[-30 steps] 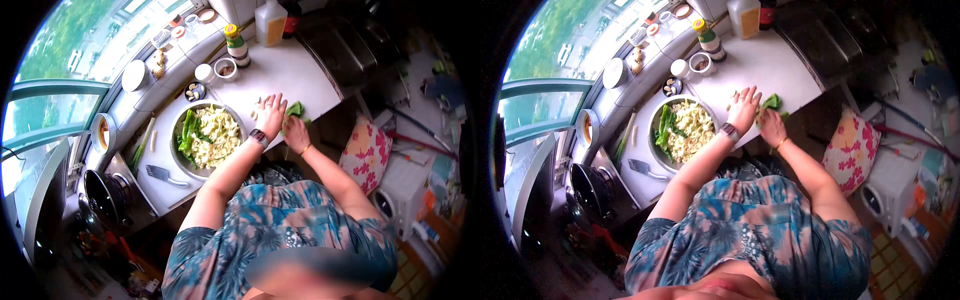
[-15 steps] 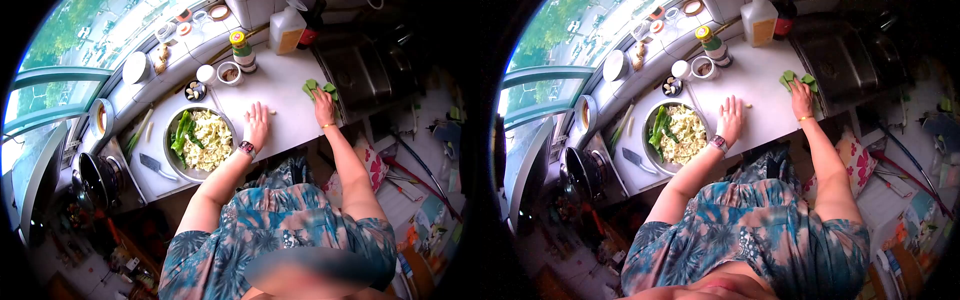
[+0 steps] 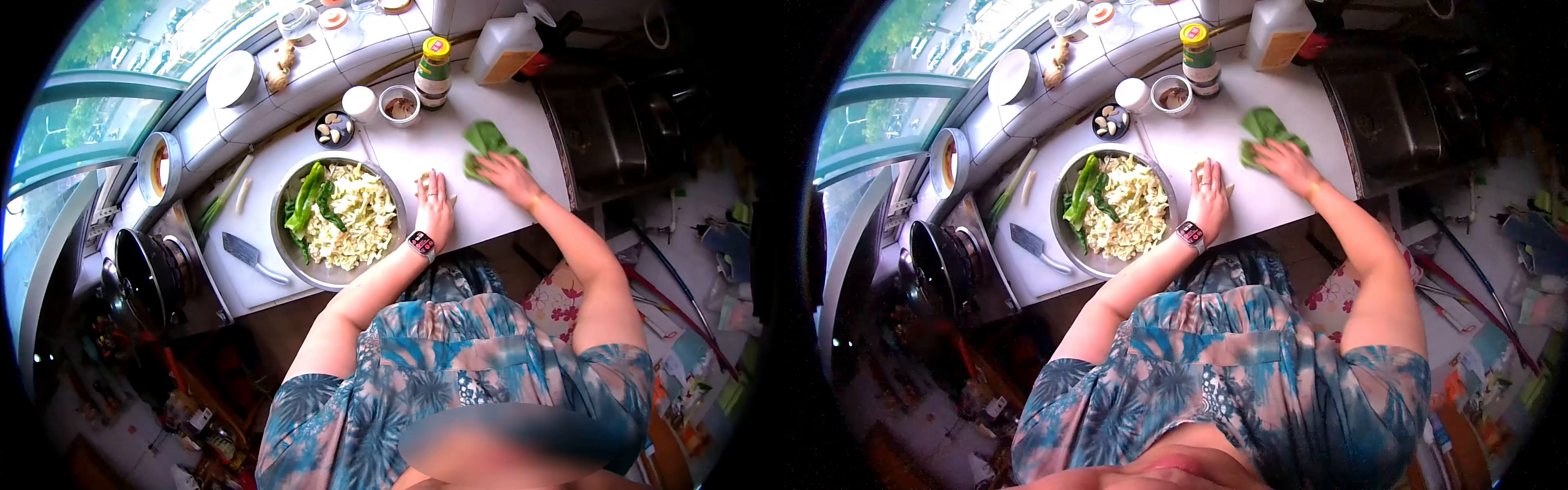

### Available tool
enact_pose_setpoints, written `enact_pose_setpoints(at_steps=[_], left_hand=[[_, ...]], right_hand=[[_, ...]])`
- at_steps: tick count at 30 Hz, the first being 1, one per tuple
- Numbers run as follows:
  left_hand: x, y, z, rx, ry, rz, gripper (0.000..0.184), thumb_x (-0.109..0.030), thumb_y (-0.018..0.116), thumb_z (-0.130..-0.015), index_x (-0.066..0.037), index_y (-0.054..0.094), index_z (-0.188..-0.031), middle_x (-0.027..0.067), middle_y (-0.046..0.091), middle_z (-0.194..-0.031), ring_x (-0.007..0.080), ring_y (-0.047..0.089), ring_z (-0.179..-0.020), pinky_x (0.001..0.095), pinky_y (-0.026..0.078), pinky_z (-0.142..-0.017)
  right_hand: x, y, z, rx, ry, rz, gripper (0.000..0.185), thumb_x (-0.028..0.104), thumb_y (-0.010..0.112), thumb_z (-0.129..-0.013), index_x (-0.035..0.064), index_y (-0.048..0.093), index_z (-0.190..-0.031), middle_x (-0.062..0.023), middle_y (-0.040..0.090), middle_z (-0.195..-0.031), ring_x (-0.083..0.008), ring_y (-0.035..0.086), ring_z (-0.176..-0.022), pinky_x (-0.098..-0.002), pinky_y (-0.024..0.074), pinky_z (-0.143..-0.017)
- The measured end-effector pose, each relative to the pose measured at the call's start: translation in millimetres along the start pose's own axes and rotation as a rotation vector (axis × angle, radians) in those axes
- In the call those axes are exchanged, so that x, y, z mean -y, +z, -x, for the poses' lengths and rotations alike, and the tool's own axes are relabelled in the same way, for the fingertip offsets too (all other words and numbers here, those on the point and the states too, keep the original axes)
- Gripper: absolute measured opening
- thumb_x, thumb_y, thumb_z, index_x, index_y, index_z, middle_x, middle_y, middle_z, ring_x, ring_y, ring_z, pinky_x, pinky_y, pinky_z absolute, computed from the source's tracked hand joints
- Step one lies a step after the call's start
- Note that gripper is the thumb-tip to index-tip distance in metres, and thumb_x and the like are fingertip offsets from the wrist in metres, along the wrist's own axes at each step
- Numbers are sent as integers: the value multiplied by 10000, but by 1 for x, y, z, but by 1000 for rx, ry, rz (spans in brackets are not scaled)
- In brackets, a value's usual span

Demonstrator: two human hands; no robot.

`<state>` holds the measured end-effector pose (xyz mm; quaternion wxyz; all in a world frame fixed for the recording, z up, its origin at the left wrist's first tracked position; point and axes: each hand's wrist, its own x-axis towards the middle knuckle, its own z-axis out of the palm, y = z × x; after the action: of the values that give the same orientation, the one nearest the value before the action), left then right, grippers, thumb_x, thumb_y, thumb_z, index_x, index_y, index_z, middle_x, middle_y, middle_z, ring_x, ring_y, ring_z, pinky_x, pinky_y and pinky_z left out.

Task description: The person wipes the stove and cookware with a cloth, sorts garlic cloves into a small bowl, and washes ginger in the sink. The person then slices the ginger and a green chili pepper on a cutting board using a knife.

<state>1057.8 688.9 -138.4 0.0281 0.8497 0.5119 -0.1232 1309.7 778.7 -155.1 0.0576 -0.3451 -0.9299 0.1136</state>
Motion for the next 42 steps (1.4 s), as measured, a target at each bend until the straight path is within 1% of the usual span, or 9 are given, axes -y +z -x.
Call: enact_pose_setpoints(at_steps=[6, 13, 18, 29, 31, 33, 38, 41, 42], left_hand=[[1, 2, -1, -49, -91, -1, 526, -222, 415, -986, 62, 468, -1425, 284, 263, -1581, 466, 209, -1477, 631, 213, -1162], [-4, -8, 1, 92, -248, 127, 543, -203, 439, -984, 72, 420, -1451, 281, 252, -1584, 457, 269, -1451, 561, 382, -1092], [-14, 1, 10, 62, -330, 79, 570, -147, 466, -949, 61, 380, -1472, 234, 286, -1585, 406, 322, -1437, 510, 441, -1049], [-15, 5, -13, -90, -526, 310, 578, -55, 490, -906, 63, 381, -1461, 251, 253, -1593, 404, 300, -1457, 525, 315, -1158], [-17, -8, -12, -202, -521, 341, 581, -51, 486, -908, 29, 382, -1474, 253, 244, -1596, 409, 273, -1467, 528, 281, -1175], [-25, -17, -10, -322, -412, 446, 618, -52, 492, -897, -82, 389, -1505, 205, 210, -1627, 388, 191, -1508, 542, 186, -1211], [-49, 8, -29, -183, -99, 378, 674, -92, 526, -853, -119, 396, -1514, 83, 199, -1660, 313, 162, -1533, 550, 162, -1217], [-34, 8, -42, -66, -126, 277, 705, -97, 498, -849, -110, 355, -1540, 79, 213, -1653, 294, 143, -1537, 553, 161, -1222], [-31, 14, -47, -88, -185, 125, 676, -122, 500, -879, -68, 347, -1535, 103, 251, -1635, 308, 181, -1525, 544, 161, -1224]], right_hand=[[5, -26, 55, -120, 165, -48, 303, 24, 579, -819, 95, 714, -1081, -27, 652, -1302, -284, 607, -1145, -416, 502, -959], [50, -8, -140, -173, -158, -207, 335, 91, 583, -827, 137, 703, -1136, -17, 604, -1364, -279, 556, -1225, -407, 477, -1015], [36, 26, -140, -10, -286, -178, 358, 117, 545, -861, 166, 683, -1188, 4, 568, -1418, -266, 512, -1295, -415, 449, -990], [-106, -54, 92, 143, -160, 55, 376, 67, 553, -842, 118, 682, -1191, -23, 561, -1436, -289, 560, -1232, -430, 493, -967], [-84, -68, 81, -115, 91, -12, 371, 7, 573, -793, 90, 705, -1129, -38, 600, -1385, -294, 598, -1136, -405, 518, -944], [-38, -68, 62, -328, -141, -130, 334, -31, 584, -775, 76, 706, -1067, -80, 686, -1238, -271, 638, -991, -378, 542, -915], [63, 1, 78, -22, -282, -224, 464, 9, 569, -802, 106, 640, -1250, -116, 560, -1405, -281, 590, -1184, -417, 472, -1024], [-5, 7, 75, -14, -314, -98, 495, 21, 536, -847, 137, 601, -1324, -72, 534, -1449, -246, 564, -1247, -407, 466, -1045], [-45, 14, 80, -71, -256, 401, 507, 25, 512, -868, 143, 570, -1358, -84, 548, -1434, -249, 569, -1236, -405, 475, -1028]])
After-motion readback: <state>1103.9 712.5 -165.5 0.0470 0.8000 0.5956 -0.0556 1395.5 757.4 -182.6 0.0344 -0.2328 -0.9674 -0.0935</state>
